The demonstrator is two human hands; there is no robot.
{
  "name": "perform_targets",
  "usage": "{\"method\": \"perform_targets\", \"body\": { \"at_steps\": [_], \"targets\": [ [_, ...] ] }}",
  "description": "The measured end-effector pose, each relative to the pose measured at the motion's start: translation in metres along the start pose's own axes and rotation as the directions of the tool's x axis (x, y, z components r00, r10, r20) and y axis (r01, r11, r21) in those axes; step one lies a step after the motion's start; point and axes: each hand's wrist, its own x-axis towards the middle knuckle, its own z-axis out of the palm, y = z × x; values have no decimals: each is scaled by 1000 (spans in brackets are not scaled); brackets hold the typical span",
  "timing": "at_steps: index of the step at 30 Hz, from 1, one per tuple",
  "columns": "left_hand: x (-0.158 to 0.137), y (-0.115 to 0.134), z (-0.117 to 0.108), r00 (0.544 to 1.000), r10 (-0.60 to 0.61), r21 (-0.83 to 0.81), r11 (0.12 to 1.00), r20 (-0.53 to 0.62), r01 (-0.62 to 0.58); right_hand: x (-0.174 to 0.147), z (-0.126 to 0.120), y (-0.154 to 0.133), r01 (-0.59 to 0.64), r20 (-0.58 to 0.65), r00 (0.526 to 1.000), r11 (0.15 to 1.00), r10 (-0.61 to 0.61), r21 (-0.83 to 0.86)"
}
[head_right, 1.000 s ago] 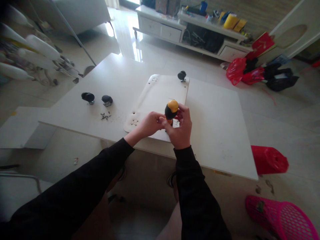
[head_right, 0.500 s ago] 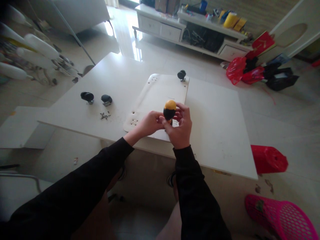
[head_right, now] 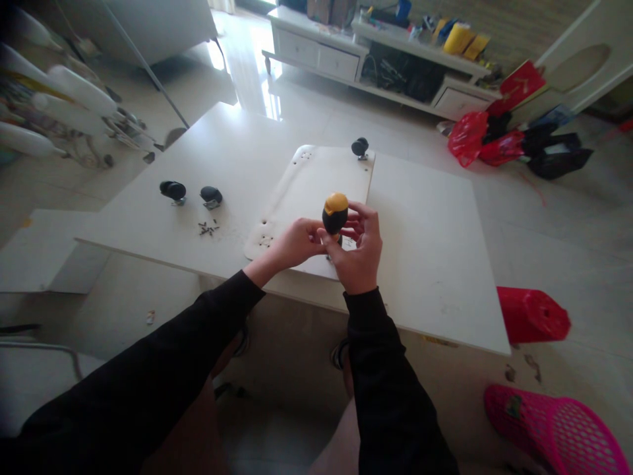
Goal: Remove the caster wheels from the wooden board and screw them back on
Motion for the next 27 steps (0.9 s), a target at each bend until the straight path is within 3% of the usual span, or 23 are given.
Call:
{"method": "perform_targets", "body": {
  "at_steps": [5, 12, 18, 24, 27],
  "targets": [
    [0, -1, -4, 994, 19, -46, 999, 105, -14, -1, 0, -1, 2, -2, 1000, 1000, -2, 2],
    [0, 0, 2, 999, 24, -10, 1000, -21, -24, 0, 0, 1, 7, 1, 1000, 1000, -7, -9],
    [-1, 0, -6, 993, 25, -45, 999, 115, -20, -1, -1, -1, -16, -7, 1000, 1000, 16, -1],
    [-1, 0, 2, 1000, 30, -6, 1000, -1, -30, -1, 0, 2, 17, -5, 1000, 1000, -17, -8],
    [0, 1, 2, 999, 34, -5, 999, 2, -34, 0, 0, 2, 18, -25, 1000, 1000, -18, -2]
  ]
}}
